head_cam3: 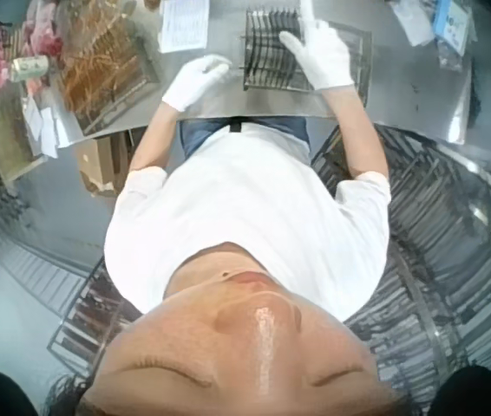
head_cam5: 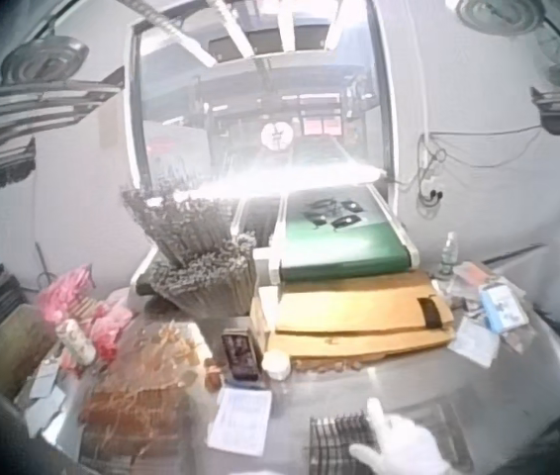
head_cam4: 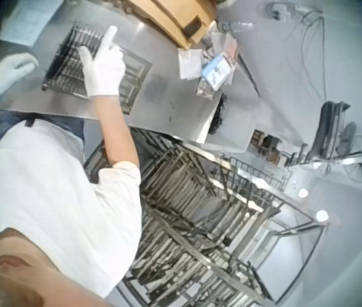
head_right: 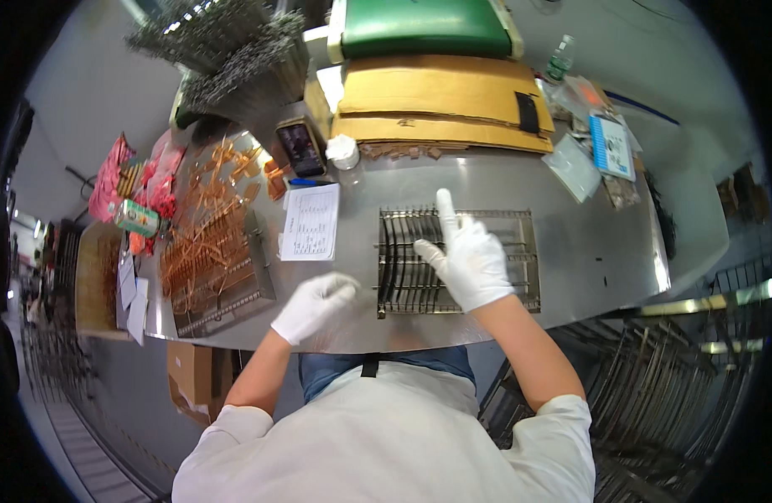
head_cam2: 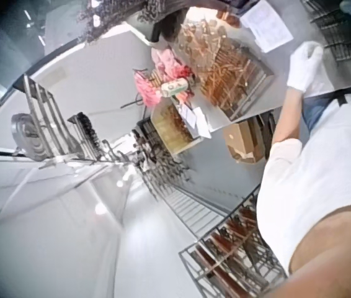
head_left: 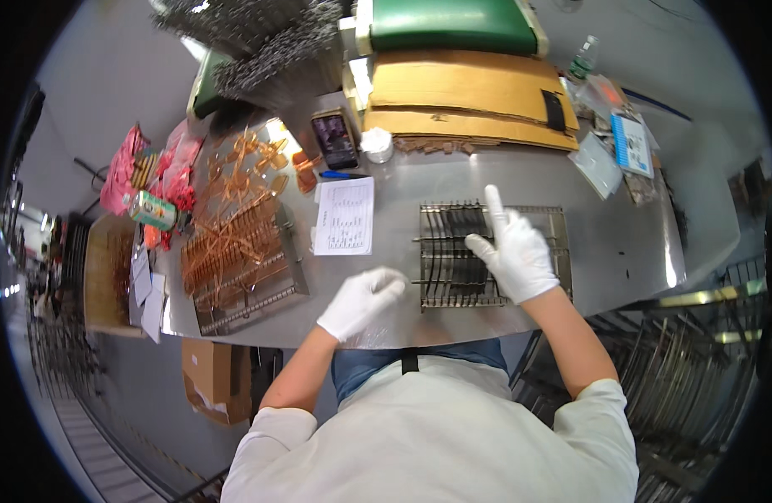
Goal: The person assembles decorative wire frames by inserting copper and black wire pieces into metal racks on a workbench. They repeatedly pick up wire bundles, align and insert them into slots, and place finished frames onto a nearby rack.
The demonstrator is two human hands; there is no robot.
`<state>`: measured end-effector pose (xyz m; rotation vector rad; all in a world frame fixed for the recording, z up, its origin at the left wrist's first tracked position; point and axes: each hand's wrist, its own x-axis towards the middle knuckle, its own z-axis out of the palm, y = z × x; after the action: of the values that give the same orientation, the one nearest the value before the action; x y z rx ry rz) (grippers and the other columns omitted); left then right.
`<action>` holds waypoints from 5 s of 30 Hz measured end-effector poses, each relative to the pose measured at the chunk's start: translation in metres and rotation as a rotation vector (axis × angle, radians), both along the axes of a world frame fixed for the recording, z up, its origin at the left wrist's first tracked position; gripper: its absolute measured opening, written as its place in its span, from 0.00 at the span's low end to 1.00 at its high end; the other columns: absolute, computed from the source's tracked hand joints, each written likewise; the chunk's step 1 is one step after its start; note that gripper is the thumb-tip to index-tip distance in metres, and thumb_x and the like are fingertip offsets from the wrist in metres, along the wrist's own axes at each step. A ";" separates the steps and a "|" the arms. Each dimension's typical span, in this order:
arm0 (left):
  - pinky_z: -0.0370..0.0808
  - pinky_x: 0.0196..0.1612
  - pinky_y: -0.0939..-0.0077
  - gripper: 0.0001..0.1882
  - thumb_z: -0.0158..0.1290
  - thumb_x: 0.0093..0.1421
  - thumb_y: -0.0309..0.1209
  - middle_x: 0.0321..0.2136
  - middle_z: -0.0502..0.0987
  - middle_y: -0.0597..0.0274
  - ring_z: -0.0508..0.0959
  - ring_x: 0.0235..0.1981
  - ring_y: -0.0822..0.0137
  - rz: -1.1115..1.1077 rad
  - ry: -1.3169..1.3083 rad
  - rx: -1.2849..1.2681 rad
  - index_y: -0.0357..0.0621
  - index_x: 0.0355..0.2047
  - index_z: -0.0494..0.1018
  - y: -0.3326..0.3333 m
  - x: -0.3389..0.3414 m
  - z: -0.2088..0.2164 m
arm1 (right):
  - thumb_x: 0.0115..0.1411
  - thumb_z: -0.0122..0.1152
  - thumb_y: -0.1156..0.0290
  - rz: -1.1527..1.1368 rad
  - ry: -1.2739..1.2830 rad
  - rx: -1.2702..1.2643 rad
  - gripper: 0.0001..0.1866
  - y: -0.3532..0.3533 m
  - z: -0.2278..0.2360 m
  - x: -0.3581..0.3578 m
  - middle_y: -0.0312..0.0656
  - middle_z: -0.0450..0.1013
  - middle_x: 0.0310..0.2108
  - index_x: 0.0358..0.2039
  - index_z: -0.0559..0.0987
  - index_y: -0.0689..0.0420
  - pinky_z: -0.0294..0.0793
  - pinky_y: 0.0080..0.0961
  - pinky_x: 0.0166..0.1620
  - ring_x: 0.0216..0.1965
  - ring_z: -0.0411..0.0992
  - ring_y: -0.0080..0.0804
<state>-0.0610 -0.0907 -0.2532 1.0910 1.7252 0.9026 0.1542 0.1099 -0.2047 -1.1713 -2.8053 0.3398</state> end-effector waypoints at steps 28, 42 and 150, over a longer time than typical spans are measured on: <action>0.59 0.67 0.44 0.26 0.66 0.50 0.41 0.43 0.78 0.62 0.76 0.50 0.58 0.763 1.138 0.256 0.50 0.49 0.78 -0.193 -0.130 -0.069 | 0.59 0.64 0.71 0.955 0.468 -0.024 0.11 -0.130 0.025 -0.331 0.45 0.77 0.33 0.43 0.82 0.55 0.77 0.42 0.43 0.37 0.75 0.48; 0.66 0.44 0.62 0.29 0.66 0.44 0.42 0.35 0.76 0.67 0.78 0.37 0.64 0.734 1.120 0.396 0.50 0.48 0.77 -0.196 -0.152 -0.077 | 0.65 0.57 0.65 0.696 0.041 -0.239 0.14 -0.111 0.014 -0.517 0.55 0.79 0.27 0.49 0.80 0.54 0.78 0.44 0.41 0.33 0.81 0.51; 0.84 0.30 0.64 0.23 0.56 0.57 0.27 0.49 0.72 0.46 0.80 0.47 0.50 -0.185 1.475 0.104 0.57 0.54 0.70 -0.165 -0.056 0.197 | 0.61 0.56 0.31 1.095 0.383 -2.337 0.50 -0.131 0.051 -0.139 0.55 0.76 0.53 0.72 0.59 0.53 0.75 0.41 0.61 0.57 0.76 0.45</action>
<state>-0.1171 -0.2555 -0.0561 2.2205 2.5836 -0.1092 0.0154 -0.0210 -0.1539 0.9313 -1.0940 3.3179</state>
